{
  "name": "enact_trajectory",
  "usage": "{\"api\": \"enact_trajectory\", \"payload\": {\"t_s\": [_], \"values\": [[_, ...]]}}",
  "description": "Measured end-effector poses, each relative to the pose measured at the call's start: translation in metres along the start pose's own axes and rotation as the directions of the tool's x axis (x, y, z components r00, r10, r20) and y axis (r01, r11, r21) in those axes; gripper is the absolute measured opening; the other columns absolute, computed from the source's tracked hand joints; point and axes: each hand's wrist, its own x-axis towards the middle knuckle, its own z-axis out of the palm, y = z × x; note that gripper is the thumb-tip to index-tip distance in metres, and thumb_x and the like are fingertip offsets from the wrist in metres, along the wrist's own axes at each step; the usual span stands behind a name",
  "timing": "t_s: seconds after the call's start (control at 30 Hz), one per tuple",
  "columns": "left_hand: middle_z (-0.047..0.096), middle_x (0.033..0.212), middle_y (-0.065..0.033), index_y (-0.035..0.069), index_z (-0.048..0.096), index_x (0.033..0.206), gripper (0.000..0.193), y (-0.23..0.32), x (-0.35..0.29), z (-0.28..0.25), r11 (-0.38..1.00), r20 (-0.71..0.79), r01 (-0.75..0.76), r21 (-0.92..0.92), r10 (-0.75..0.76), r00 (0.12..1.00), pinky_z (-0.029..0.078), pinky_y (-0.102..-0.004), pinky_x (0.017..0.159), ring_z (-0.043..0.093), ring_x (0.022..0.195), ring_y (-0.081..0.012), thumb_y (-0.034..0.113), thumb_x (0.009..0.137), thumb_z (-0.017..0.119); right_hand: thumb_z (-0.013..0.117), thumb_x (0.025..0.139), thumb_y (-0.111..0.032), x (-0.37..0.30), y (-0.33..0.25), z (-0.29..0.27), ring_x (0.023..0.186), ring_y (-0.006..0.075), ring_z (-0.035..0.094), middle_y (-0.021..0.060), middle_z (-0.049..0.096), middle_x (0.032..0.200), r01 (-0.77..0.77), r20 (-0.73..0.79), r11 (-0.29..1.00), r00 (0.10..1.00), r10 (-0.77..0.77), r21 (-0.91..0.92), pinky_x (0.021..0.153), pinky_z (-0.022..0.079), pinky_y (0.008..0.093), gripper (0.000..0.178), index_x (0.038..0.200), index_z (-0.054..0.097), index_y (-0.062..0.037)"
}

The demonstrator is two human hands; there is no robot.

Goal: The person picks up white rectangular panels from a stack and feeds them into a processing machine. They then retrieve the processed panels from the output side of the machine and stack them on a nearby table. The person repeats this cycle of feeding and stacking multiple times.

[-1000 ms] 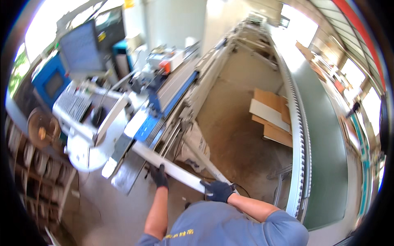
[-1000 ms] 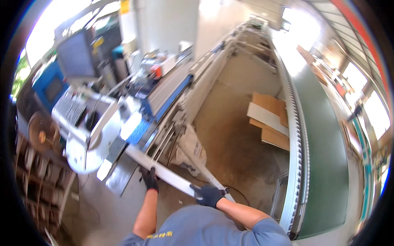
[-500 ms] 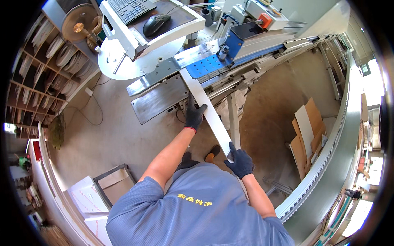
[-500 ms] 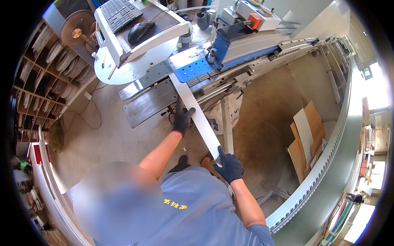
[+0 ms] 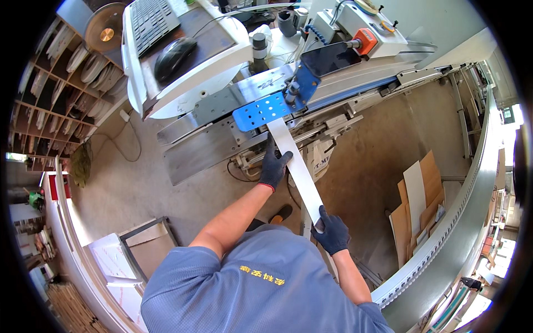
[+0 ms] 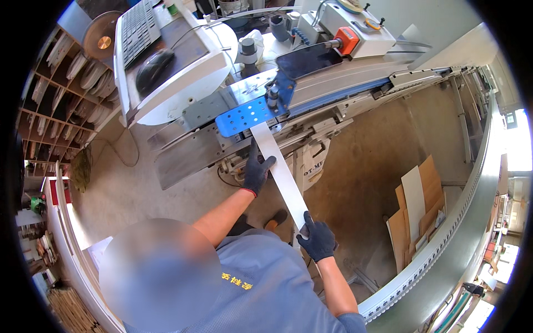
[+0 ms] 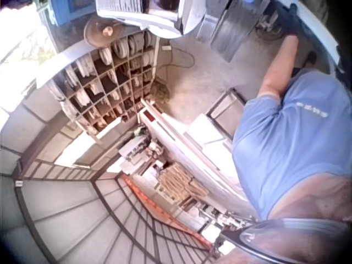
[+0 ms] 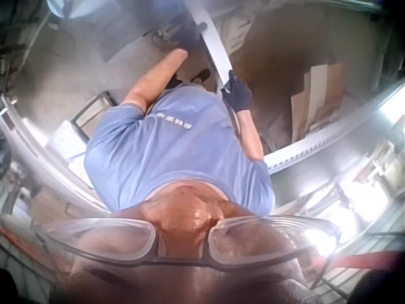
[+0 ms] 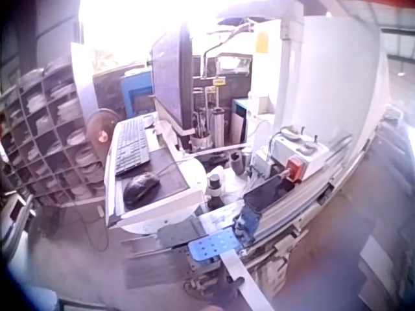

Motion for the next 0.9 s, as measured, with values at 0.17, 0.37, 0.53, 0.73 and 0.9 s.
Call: {"api": "enact_trajectory", "payload": {"t_s": [0.17,0.37,0.53,0.73,0.9], "values": [[0.057,0.119,-0.01,0.011,0.009,0.155,0.091,-0.034,0.028,0.03,0.988,0.011,-0.134,0.082,0.134,0.991,0.051,-0.0311,0.085,0.06,0.099,-0.0186,-0.007,0.082,0.061,0.075,0.069,-0.034,0.014,0.034,-0.022,0.084,0.0322,0.062,0.0128,0.064,0.087,-0.037,0.024,0.998,0.999,0.038,-0.044,0.071,0.05,0.0448,0.075,0.137,0.05,-0.0171],[0.062,0.106,-0.0113,0.019,0.013,0.154,0.089,-0.048,0.048,0.074,0.959,0.058,-0.106,0.263,0.093,0.994,0.056,-0.0371,0.073,0.063,0.09,-0.02,-0.003,0.084,0.062,0.074,0.07,-0.035,0.023,0.071,-0.05,0.087,0.0338,0.063,0.0147,0.065,0.09,-0.067,0.041,0.997,0.997,0.068,-0.027,0.075,0.05,0.0461,0.077,0.14,0.047,-0.0202],[0.041,0.14,-0.0117,0.018,0.017,0.153,0.086,-0.044,0.062,0.115,0.993,0.162,0.049,-0.109,-0.031,0.986,0.047,-0.0472,0.098,0.048,0.122,-0.0319,-0.009,0.081,0.055,0.072,0.075,-0.04,0.028,0.117,-0.066,0.103,0.0372,0.059,0.0188,0.062,0.109,-0.055,0.038,0.998,0.998,0.056,-0.03,0.087,0.048,0.0469,0.085,0.148,0.032,-0.0247],[0.062,0.084,-0.0029,0.011,0.043,0.137,0.058,-0.037,0.092,0.094,0.918,0.559,-0.01,0.397,-0.233,0.796,0.048,-0.0262,0.051,0.058,0.064,-0.0114,0.019,0.085,0.067,0.065,0.083,-0.046,-0.018,0.114,-0.039,0.106,0.0341,0.059,0.0161,0.064,0.111,-0.252,-0.431,0.93,0.832,0.35,0.269,0.086,0.047,0.0453,0.055,0.128,0.054,-0.0162],[0.062,0.098,-0.016,0.007,0.06,0.114,0.035,-0.084,0.031,-0.033,0.028,0.678,-0.785,0.618,-0.523,0.516,0.051,-0.0403,0.071,0.063,0.086,-0.0243,0.03,0.088,0.06,0.05,0.096,-0.043,-0.144,0.055,0.045,0.069,0.0192,0.061,0.0108,0.066,0.081,-0.288,-0.045,0.315,0.671,0.74,0.904,0.071,0.049,0.0361,0.041,0.092,0.067,-0.0059]]}}
